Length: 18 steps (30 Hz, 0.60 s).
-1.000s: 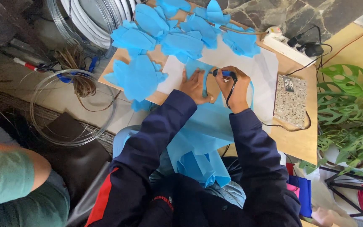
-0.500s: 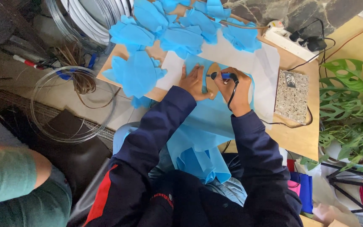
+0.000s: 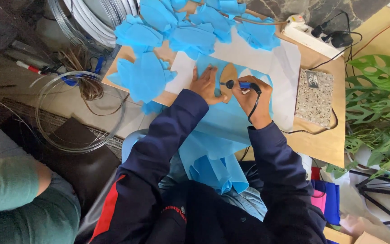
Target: Using a heated cutting tool to trace a cardboard template and cut leaf-shaped pieces from blue fabric.
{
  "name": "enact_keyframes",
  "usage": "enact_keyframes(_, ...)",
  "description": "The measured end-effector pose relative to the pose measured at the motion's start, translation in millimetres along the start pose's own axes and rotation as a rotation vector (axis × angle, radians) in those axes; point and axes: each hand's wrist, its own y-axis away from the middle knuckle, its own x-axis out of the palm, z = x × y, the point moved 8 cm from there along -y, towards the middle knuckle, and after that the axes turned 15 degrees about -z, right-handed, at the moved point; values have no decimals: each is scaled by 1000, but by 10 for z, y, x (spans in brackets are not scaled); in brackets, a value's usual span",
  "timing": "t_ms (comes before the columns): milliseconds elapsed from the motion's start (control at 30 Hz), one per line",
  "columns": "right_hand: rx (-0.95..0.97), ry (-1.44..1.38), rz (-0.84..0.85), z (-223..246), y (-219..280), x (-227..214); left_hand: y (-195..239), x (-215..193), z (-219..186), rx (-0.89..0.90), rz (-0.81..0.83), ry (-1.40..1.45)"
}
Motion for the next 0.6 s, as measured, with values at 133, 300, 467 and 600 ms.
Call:
enact_keyframes(133, 14, 8, -49, -179, 7, -237, 12, -12, -17, 21, -32, 19)
enact_keyframes(300, -9, 225, -157, -684, 173, -680, 47, -20, -80, 112, 38, -74)
enact_keyframes(467, 17, 290, -209, -586, 190, -847, 70, 7, -80, 161, 11, -117)
enact_keyframes(600, 64, 227, -208, -565, 219, -828, 76, 10, -77, 180, -18, -134)
